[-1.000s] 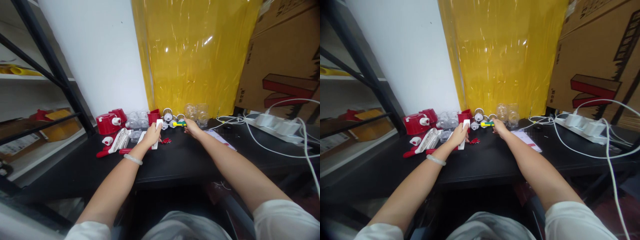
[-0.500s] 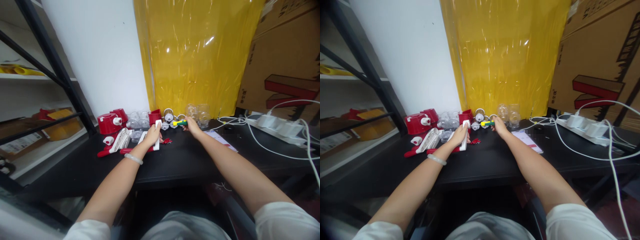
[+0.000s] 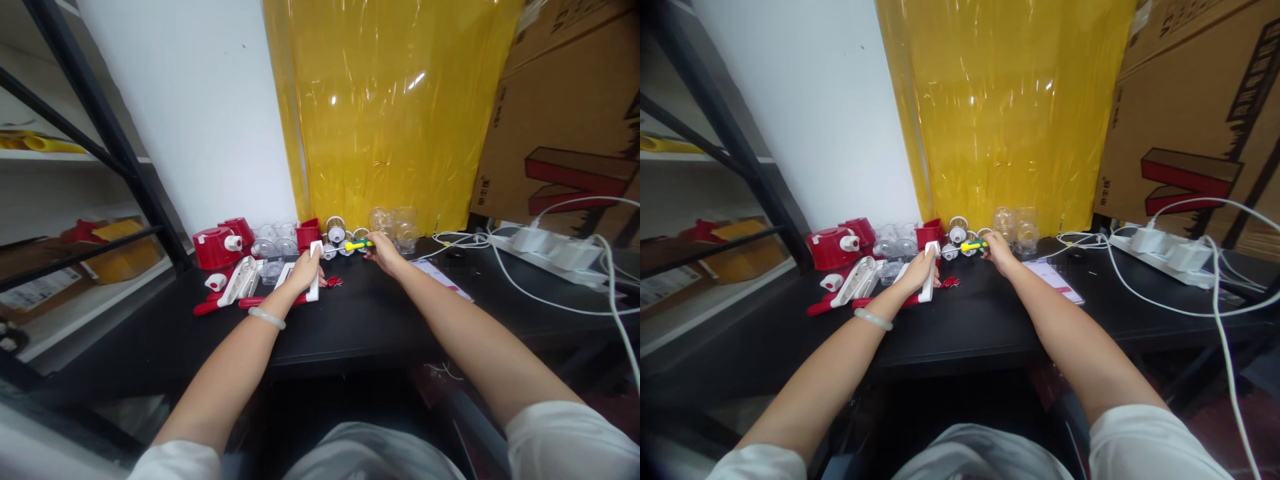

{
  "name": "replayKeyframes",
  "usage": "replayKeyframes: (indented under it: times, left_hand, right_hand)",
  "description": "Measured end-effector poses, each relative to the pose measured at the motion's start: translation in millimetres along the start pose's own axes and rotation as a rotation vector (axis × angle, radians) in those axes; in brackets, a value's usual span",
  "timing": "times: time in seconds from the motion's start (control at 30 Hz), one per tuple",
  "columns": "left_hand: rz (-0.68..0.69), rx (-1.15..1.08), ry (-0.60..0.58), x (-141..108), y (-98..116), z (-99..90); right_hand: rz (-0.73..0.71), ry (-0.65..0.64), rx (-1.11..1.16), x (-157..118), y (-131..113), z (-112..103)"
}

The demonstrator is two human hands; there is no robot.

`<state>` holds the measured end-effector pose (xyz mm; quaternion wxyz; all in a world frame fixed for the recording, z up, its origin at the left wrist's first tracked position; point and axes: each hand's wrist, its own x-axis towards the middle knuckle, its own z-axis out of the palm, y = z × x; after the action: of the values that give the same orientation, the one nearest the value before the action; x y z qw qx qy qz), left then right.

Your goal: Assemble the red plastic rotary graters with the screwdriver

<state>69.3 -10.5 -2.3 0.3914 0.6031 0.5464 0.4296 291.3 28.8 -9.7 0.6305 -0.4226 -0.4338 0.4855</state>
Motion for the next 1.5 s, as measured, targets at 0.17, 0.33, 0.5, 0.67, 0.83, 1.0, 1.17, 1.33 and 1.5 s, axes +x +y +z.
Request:
replayKeyframes:
  times: [0.17, 0.33, 0.5, 0.67, 0.83, 1.0, 1.17, 1.33, 1.5]
  left_hand:
    - [-0.024, -0.019, -0.001, -0.9, 0.4, 1.0]
    - [-0.051, -0.006, -0.001, -3.6, 1.6, 1.9]
    - [-0.063, 0.001, -0.013, -5.8, 2.9, 2.6]
    - [-0.064, -0.011, -0.01, -4.3, 1.2, 2.6]
    - [-0.073, -0.018, -0.004, -3.5, 0.0, 2.1]
    - [-0.064, -0.018, -0.017, -4.3, 0.6, 2.8]
    - [-0.08, -0.016, -0.025, -6.0, 1.4, 3.8]
    - [-0.069, -0.006, -0.028, -6.3, 1.9, 3.9]
    - [-0.072, -0.005, -0.018, -5.4, 0.7, 3.7]
  right_hand:
    - [-0.003, -0.008, -0.054, 4.3, 3.2, -2.9]
    - [-0.106, -0.023, -0.282, 10.6, 11.4, -10.1]
    - [-0.02, -0.013, -0.147, 8.1, 10.3, -8.1]
    - [-0.004, -0.082, -0.001, 6.9, 7.7, -6.8]
    - [-0.069, -0.044, -0.159, 11.1, 14.2, -10.3]
    - [-0.118, -0.03, -0.306, 10.1, 14.0, -13.1]
    - [-0.028, -0.023, -0.152, 5.1, 8.0, -8.6]
    - [0.001, -0.051, -0.024, 6.5, 6.7, -7.2]
    - [-0.082, -0.035, -0.225, 10.4, 12.2, -13.5]
